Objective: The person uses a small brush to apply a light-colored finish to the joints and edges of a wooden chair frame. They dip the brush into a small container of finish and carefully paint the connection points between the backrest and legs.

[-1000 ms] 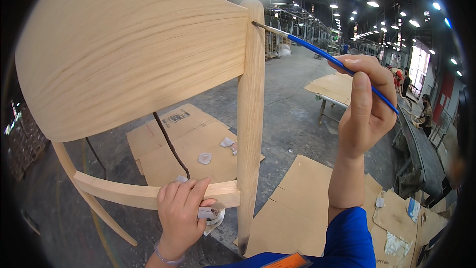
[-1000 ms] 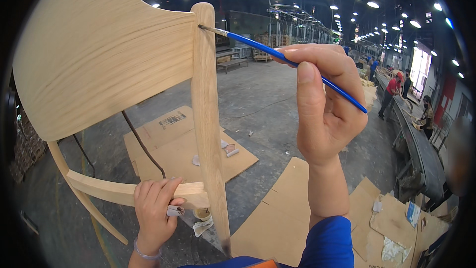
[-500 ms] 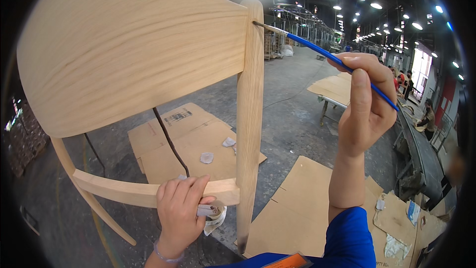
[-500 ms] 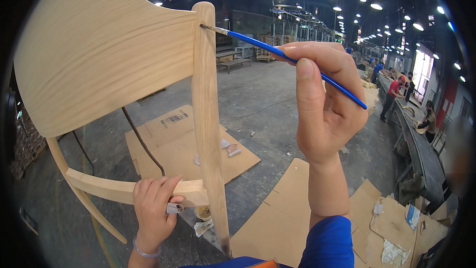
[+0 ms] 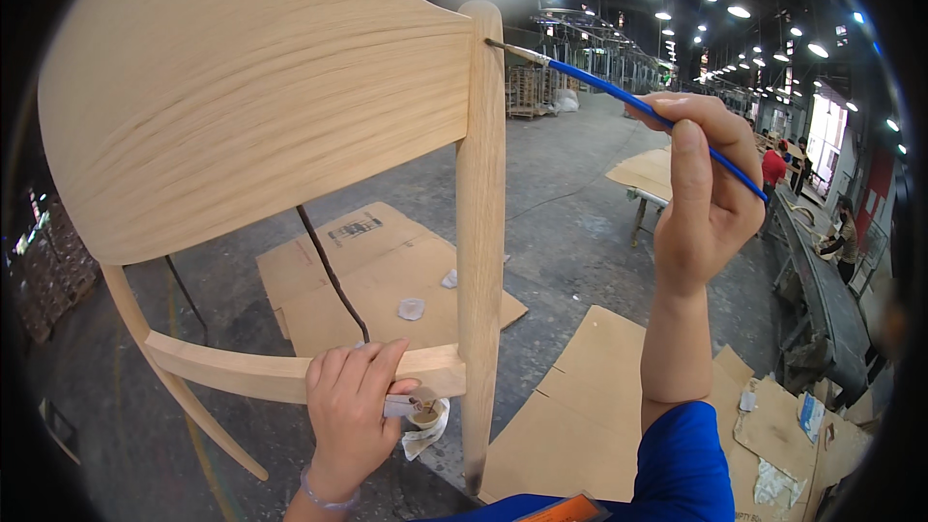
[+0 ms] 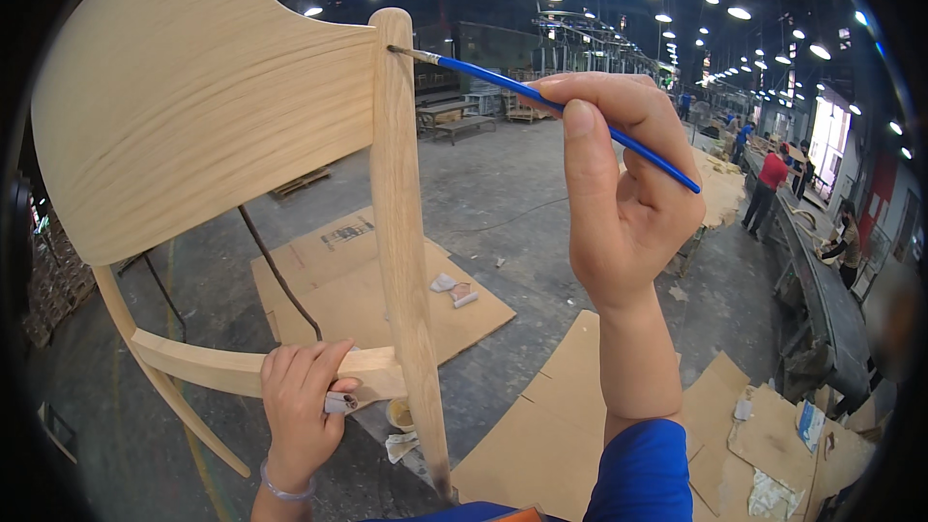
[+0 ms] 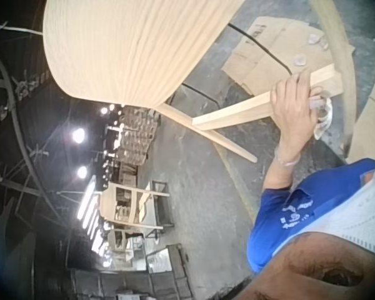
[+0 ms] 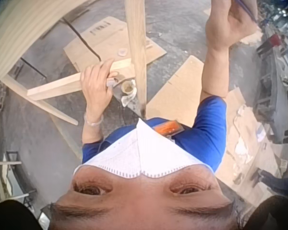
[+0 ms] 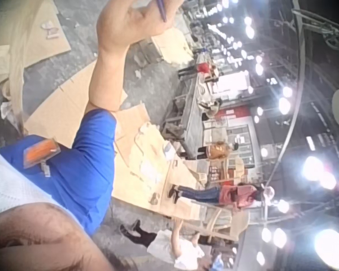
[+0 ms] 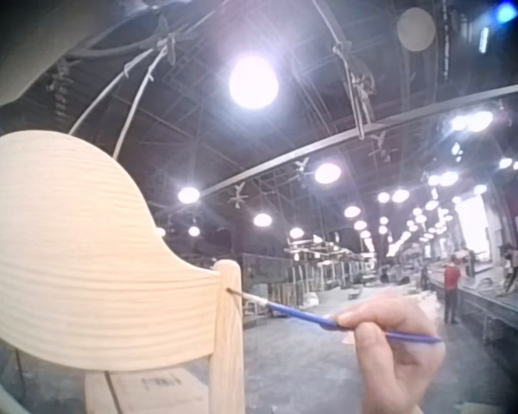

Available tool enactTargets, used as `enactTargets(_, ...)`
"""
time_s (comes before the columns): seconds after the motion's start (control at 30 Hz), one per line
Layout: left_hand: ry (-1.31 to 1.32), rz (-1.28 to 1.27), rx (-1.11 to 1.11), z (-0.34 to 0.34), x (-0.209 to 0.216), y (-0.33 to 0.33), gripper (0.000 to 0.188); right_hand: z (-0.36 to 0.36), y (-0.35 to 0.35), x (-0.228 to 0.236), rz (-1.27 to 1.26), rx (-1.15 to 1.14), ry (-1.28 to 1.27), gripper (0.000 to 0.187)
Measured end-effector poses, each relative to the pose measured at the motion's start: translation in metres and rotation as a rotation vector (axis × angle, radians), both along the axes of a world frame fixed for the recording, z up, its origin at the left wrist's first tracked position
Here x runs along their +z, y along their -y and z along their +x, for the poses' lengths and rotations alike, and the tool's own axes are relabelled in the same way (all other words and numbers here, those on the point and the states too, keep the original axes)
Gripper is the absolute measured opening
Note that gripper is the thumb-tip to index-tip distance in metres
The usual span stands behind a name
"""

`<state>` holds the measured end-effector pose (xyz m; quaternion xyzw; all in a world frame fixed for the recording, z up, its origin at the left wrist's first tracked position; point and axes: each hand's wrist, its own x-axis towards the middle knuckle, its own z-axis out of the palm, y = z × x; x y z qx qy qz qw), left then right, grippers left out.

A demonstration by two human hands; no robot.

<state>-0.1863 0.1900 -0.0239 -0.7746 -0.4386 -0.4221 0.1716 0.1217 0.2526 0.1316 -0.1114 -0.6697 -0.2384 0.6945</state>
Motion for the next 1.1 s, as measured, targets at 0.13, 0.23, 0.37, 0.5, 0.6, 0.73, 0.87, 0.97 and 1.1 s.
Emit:
enactTargets(0.13, -0.041, 0.003, 0.008, -0.006, -0.001, -0.003, 0.033, -0.003, -0.002, 0.0, -0.023, -0.035, 0.028, 0.02)
enactTargets(0.23, -0.047, 0.0, 0.018, -0.009, -0.002, -0.004, 0.034, -0.005, -0.005, -0.001, -0.03, -0.028, 0.005, 0.02)
enactTargets(0.37, -0.047, 0.006, 0.018, -0.012, -0.003, -0.007, 0.034, -0.01, -0.007, -0.002, -0.01, -0.058, 0.022, 0.02)
enactTargets(0.5, -0.047, 0.009, 0.02, -0.013, -0.002, -0.006, 0.034, -0.014, -0.007, 0.0, -0.01, -0.063, 0.008, 0.021)
enactTargets(0.6, -0.013, 0.009, 0.019, -0.013, -0.001, -0.008, 0.031, -0.017, -0.009, -0.004, 0.02, 0.102, -0.104, 0.019)
enactTargets(0.73, 0.001, 0.027, 0.014, -0.019, -0.003, -0.02, 0.03, -0.016, -0.007, -0.033, 0.04, 0.306, -0.305, 0.021)
enactTargets(0.87, -0.024, 0.089, 0.029, -0.03, -0.011, -0.043, 0.031, -0.027, -0.005, -0.112, -0.102, 0.326, -0.409, 0.019)
enactTargets(0.97, -0.04, 0.118, 0.046, -0.036, -0.022, -0.059, 0.032, -0.04, 0.006, -0.198, -0.393, 0.374, -0.57, 0.02)
enactTargets(1.1, -0.072, 0.147, 0.084, -0.049, -0.035, -0.077, 0.033, -0.047, 0.03, -0.317, -0.919, 0.408, -0.751, 0.02)
